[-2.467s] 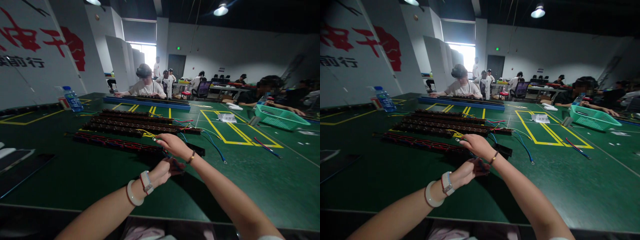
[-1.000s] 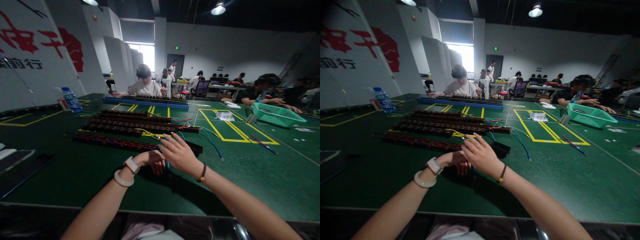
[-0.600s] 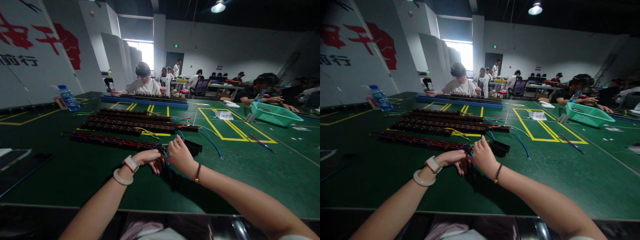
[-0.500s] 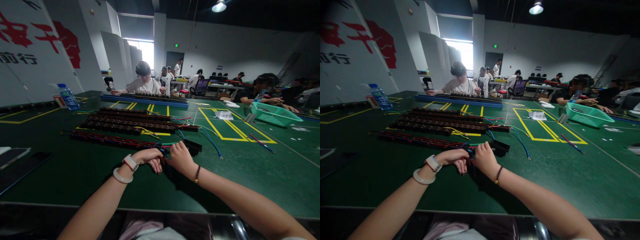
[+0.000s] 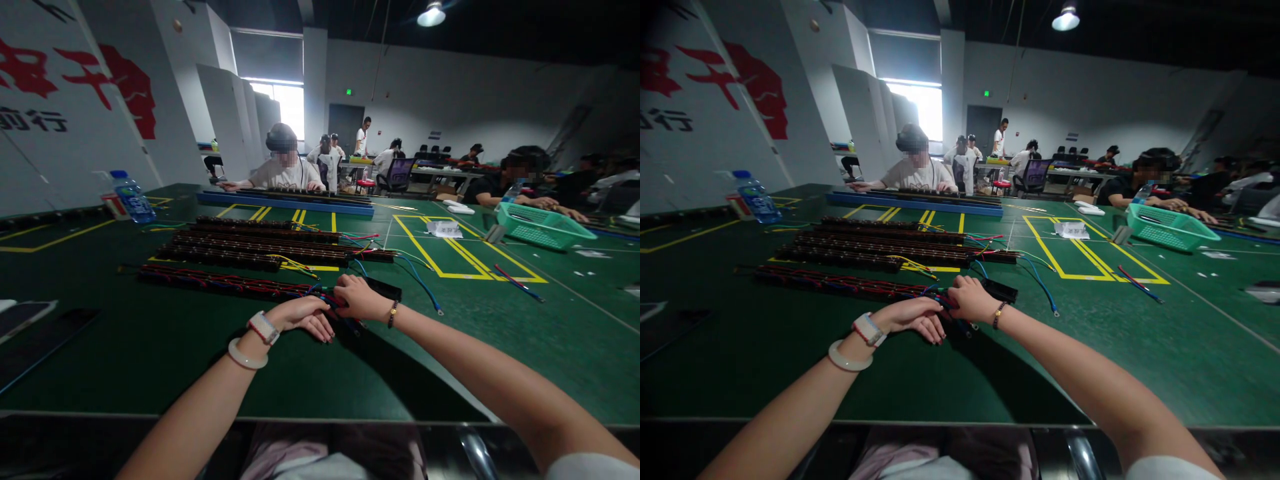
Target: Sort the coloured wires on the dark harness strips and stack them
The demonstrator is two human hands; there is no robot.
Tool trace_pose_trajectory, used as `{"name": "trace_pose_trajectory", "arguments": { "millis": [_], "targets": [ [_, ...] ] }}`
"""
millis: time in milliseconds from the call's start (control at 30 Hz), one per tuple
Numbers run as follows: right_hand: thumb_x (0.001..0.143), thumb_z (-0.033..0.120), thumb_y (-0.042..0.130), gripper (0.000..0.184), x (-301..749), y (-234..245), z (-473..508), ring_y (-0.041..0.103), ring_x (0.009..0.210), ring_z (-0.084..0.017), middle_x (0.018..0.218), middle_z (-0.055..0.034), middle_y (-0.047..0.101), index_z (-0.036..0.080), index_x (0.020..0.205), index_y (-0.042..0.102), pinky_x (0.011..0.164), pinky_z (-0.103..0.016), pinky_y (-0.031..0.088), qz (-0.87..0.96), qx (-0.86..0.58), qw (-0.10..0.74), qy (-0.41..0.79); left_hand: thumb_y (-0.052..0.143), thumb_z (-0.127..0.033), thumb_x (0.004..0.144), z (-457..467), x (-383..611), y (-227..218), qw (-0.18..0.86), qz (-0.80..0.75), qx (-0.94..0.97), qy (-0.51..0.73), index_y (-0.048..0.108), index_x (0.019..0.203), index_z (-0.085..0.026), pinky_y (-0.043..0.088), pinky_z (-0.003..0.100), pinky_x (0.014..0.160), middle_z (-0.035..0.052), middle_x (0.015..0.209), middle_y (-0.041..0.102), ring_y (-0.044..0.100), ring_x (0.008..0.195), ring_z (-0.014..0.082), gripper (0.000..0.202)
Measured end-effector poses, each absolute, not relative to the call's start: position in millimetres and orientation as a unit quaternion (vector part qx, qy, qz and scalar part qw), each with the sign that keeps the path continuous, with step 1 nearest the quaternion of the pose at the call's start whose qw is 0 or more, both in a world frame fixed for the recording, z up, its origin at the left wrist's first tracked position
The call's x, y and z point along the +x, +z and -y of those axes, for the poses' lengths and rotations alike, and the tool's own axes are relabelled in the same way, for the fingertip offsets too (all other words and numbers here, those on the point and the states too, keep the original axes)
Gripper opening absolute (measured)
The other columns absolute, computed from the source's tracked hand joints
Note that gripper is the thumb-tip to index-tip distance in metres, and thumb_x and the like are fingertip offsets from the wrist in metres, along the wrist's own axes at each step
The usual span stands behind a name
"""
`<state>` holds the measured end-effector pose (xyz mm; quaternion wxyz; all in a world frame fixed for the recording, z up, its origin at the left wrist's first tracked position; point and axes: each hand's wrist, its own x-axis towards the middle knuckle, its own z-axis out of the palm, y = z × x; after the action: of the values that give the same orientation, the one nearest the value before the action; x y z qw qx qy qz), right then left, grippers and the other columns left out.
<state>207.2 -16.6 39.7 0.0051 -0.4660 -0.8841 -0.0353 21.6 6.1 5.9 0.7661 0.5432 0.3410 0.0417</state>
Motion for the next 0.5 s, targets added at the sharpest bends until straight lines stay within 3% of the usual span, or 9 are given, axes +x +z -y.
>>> {"name": "trace_pose_trajectory", "arguments": {
  "millis": [67, 233, 333, 500],
  "targets": [
    [0.073, 0.043, 0.069, 0.037, 214.6, 39.3, 6.5, 0.05, 0.101, -0.024, 0.112, -0.0122, 0.053, 0.015, 0.095, 0.06, 0.085, -0.032, 0.037, 0.891, -0.452, 0.013, -0.027, 0.043, -0.039, 0.084, -5.6, 21.8, 5.4, 0.778, -0.331, 0.533, 0.036, 0.068, 0.071, -0.005, 0.052, 0.027, 0.07, 0.0201, 0.077, 0.071, 0.069, 0.07, 0.0201, 0.043],
    [0.056, 0.069, 0.07, 0.088, 225.3, 37.0, -14.3, 0.049, 0.104, -0.029, 0.109, -0.0149, 0.056, 0.01, 0.118, 0.05, 0.091, -0.039, 0.035, 0.881, -0.471, 0.017, -0.041, 0.056, -0.032, 0.078, 0.4, 25.8, 11.8, 0.804, -0.337, 0.484, 0.077, 0.065, 0.087, -0.006, 0.051, 0.035, 0.08, 0.0202, 0.082, 0.071, 0.069, 0.078, 0.0235, 0.029],
    [0.062, 0.077, 0.059, 0.082, 228.1, 37.1, -17.8, 0.054, 0.099, -0.03, 0.1, -0.015, 0.062, 0.01, 0.109, 0.056, 0.09, -0.04, 0.036, 0.879, -0.472, -0.039, -0.044, 0.057, -0.027, 0.079, 4.4, 30.4, 14.4, 0.816, -0.342, 0.449, 0.122, 0.062, 0.093, -0.007, 0.049, 0.037, 0.085, 0.0182, 0.084, 0.071, 0.069, 0.081, 0.0229, 0.025],
    [0.079, 0.066, 0.051, 0.057, 225.9, 39.9, -9.1, 0.063, 0.082, -0.025, 0.089, -0.012, 0.066, 0.013, 0.096, 0.06, 0.069, -0.029, 0.043, 0.88, -0.469, -0.081, -0.001, 0.053, -0.026, 0.083, 10.3, 39.2, 8.0, 0.799, -0.372, 0.431, 0.194, 0.06, 0.085, -0.005, 0.05, 0.036, 0.084, 0.0184, 0.08, 0.069, 0.069, 0.074, 0.021, 0.022]
  ]
}}
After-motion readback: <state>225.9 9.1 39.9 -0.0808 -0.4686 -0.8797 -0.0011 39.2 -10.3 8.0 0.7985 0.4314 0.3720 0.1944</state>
